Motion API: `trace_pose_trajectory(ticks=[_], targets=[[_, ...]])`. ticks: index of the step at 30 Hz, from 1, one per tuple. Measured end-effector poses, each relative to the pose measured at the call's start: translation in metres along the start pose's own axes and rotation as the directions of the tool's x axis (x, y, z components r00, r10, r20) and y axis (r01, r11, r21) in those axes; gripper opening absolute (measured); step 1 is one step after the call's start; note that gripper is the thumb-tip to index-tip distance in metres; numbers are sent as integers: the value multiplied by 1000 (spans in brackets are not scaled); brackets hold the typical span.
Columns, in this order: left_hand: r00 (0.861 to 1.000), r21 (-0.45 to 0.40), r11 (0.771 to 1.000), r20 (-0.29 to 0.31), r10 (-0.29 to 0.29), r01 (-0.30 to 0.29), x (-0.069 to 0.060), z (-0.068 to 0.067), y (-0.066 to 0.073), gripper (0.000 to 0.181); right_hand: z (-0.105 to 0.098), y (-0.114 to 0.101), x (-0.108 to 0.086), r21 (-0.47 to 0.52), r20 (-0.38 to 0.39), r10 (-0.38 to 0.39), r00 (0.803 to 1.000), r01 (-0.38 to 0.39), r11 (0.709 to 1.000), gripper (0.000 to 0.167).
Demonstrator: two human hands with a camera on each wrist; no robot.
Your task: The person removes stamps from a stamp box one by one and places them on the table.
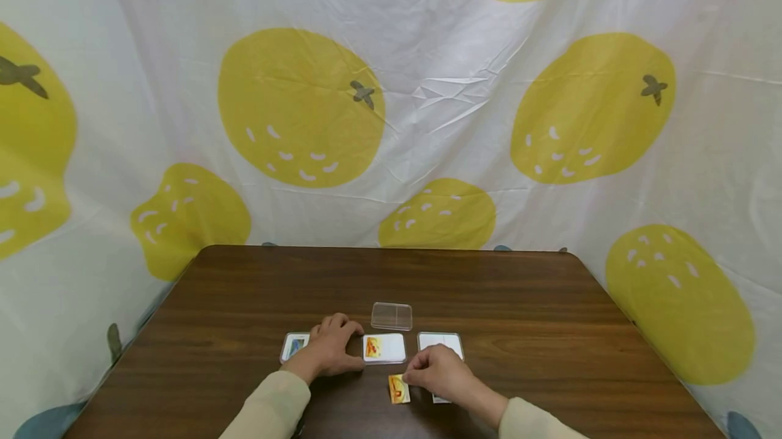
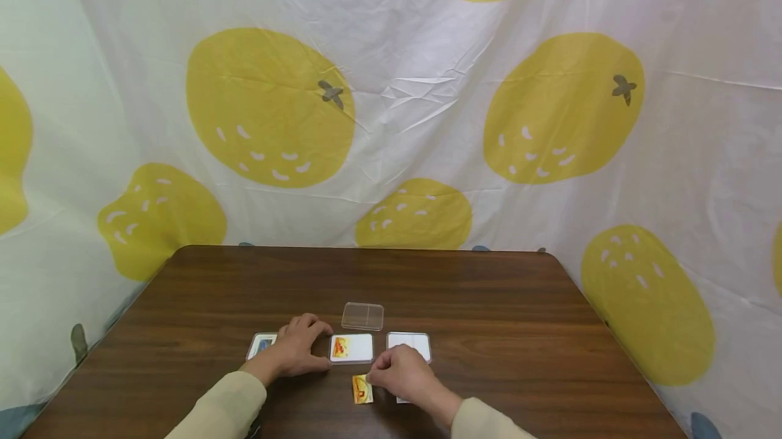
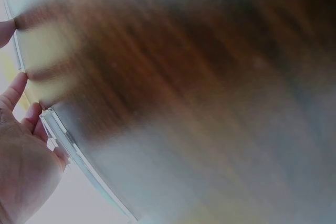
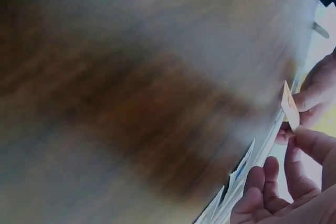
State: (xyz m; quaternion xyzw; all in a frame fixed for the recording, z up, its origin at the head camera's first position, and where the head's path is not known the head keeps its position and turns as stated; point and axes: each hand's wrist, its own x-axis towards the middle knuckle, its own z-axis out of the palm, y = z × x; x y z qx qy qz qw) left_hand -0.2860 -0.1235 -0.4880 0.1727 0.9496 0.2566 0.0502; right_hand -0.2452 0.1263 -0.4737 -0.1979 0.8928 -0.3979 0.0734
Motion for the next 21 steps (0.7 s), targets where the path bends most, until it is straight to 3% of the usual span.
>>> trace_pose_trajectory(ticks=[11,21], targets=[[1000,-2,1000,9,-14,14,3,2,-1,49,4,1,-5,-106,-85,20,996,-29,994,15],[1000,-1,1000,7,-7,7,3,2,-2,49,2,1,-7,-112,-91,58,994,-68,991,15]])
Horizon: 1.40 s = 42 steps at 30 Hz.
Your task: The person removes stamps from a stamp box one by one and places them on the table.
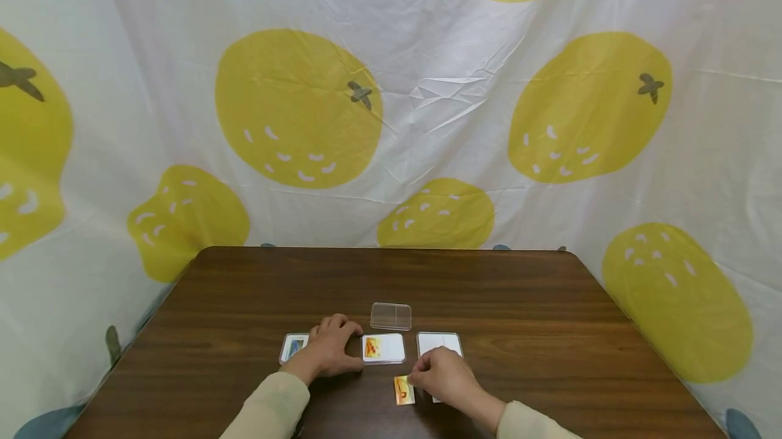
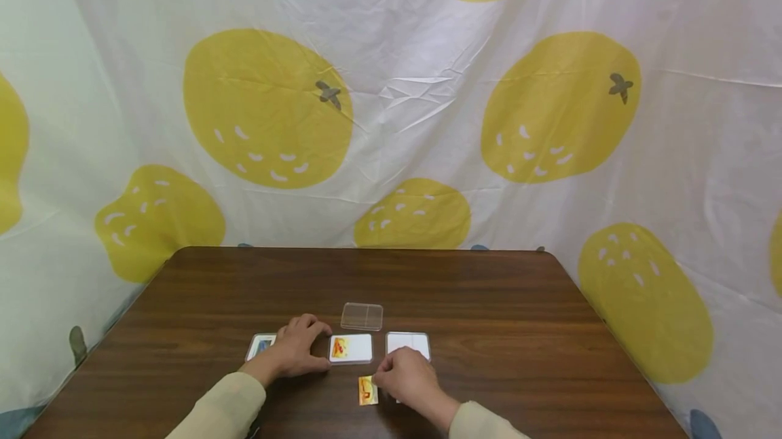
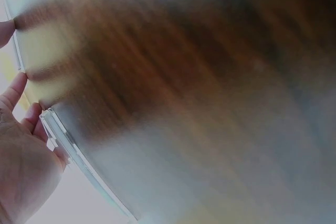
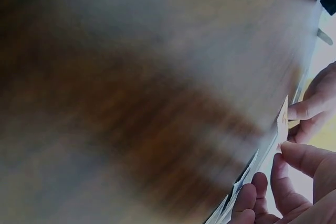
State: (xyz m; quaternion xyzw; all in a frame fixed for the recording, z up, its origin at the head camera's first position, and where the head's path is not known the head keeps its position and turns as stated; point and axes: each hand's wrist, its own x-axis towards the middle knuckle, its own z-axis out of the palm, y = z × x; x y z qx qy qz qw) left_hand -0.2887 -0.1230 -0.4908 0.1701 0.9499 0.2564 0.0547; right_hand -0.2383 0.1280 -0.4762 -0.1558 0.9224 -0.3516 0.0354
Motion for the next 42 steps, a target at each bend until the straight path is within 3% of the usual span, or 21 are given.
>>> trace_pose_trajectory(ticks=[9,20,23,26,31,35,42], targets=[[1000,-1,1000,-7,10,-10,0,0,0,49,0,-2,-1,-41,-16,63,998,-64,997,16],[1000,-6,1000,5,1,-1,0,-1,1,49,-7,-2,4,-67,-53,40,998,-44,997,9],[1000,-7,1000,8,2,-2,0,-2,1,50,-10,-3,10,-76,-37,6,999,-9,997,9],[1000,-2,1000,10,4,-4,0,-3,1,50,-14,0,18,-128,-22,-88,996,84,988,15],[1000,28,999,13,17,-17,0,-4,1,54,-17,7,38,-228,44,-232,972,236,945,34],[999,29,999,31,22,-23,0,-6,3,58,-18,12,53,-274,106,-238,965,259,926,46],[998,46,998,38,41,-43,-2,-10,5,55,-16,13,66,-303,150,-203,968,241,922,53]])
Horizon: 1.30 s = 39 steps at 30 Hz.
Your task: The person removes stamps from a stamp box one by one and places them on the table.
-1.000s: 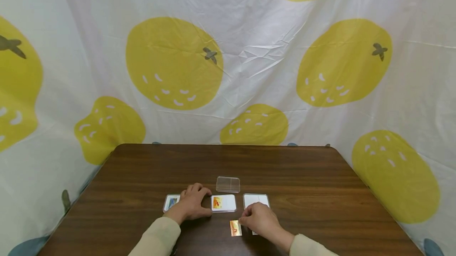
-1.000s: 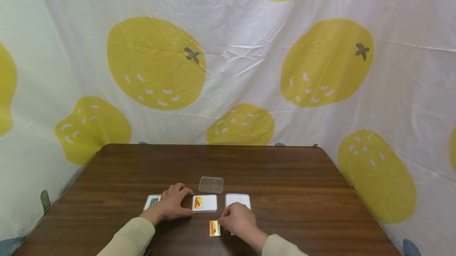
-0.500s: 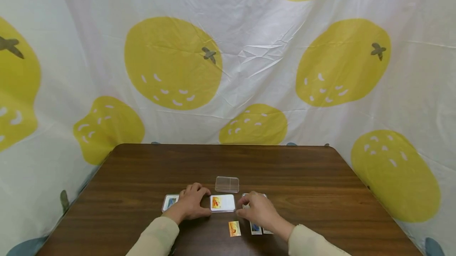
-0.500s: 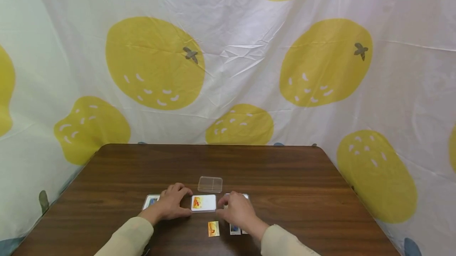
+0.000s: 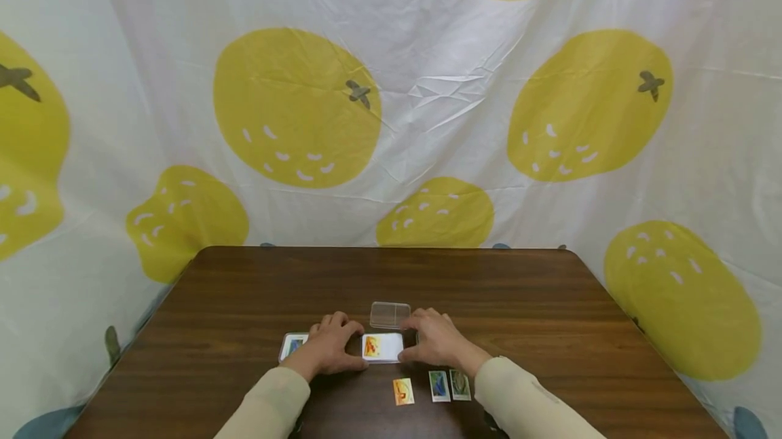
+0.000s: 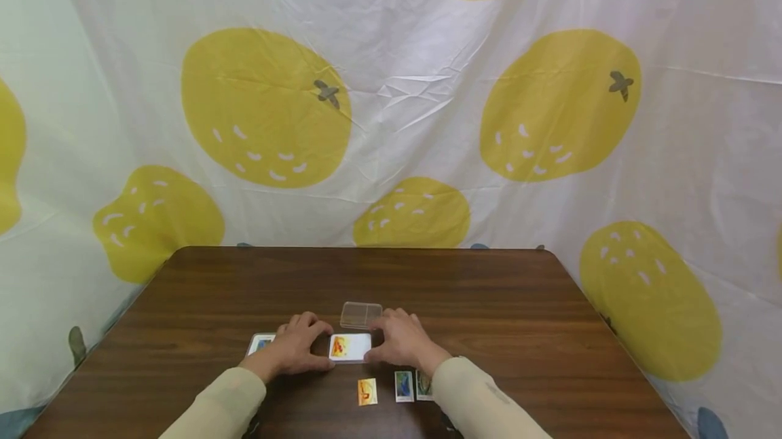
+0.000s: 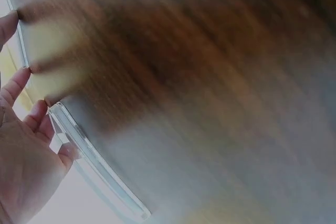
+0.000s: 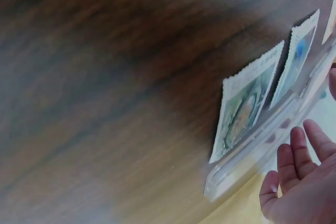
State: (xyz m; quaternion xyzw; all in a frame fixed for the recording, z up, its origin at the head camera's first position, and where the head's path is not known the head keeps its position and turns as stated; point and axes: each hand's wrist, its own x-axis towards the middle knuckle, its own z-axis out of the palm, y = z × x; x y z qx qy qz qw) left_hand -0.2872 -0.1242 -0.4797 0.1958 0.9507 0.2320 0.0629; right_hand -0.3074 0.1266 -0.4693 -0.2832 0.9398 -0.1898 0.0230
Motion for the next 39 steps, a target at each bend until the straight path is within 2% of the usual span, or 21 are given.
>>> trace_pose_trajectory(ticks=[13,22,32,39], targets=[[1000,23,1000,4,22,-22,4,0,-4,53,8,1,5,-49,42,9,999,-7,999,57],[1000,30,999,4,18,-18,3,0,-6,55,8,-2,9,-7,81,-2,997,3,1000,55],[999,-14,999,-18,46,-47,2,-2,-10,54,9,-3,10,-18,74,4,997,-3,1000,52],[998,-82,996,-50,41,-45,4,-5,-9,41,9,-2,8,-9,74,10,997,-10,1000,52]])
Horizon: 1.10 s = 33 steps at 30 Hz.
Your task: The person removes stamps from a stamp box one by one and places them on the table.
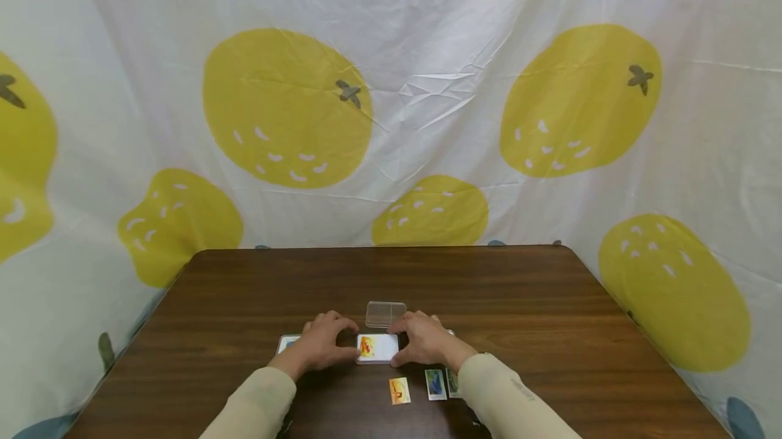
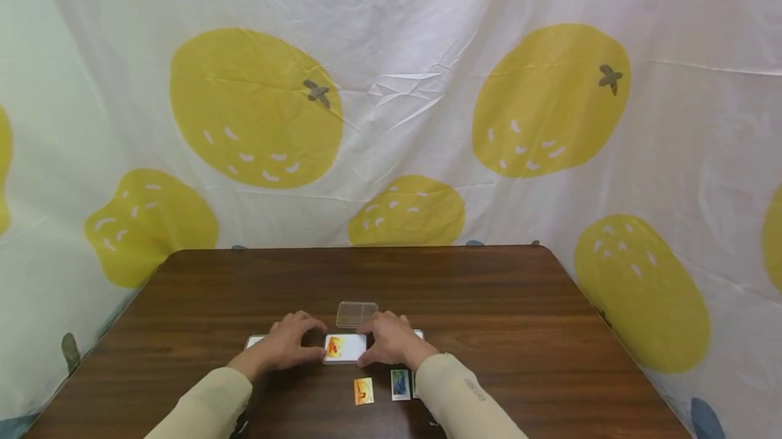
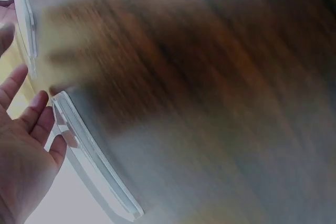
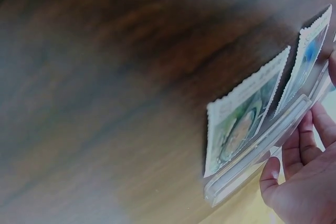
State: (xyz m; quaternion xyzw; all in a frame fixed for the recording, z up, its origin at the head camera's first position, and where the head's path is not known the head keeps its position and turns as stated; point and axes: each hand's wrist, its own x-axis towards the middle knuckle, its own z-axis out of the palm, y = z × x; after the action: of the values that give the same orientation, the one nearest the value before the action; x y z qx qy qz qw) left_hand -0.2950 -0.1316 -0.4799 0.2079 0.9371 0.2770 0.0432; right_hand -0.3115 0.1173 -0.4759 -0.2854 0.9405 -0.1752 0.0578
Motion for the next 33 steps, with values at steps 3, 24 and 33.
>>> trace_pose_trajectory(ticks=[3,24,33], targets=[[1000,-35,999,-21,-4,3,1,1,1,37,0,0,0,8,-2,0,1000,0,1000,52],[999,-90,996,-33,-4,1,5,10,3,35,1,3,0,26,-3,13,1000,-13,1000,52],[999,-50,999,-37,10,-12,6,10,3,35,3,3,2,19,2,20,1000,-20,1000,52]])
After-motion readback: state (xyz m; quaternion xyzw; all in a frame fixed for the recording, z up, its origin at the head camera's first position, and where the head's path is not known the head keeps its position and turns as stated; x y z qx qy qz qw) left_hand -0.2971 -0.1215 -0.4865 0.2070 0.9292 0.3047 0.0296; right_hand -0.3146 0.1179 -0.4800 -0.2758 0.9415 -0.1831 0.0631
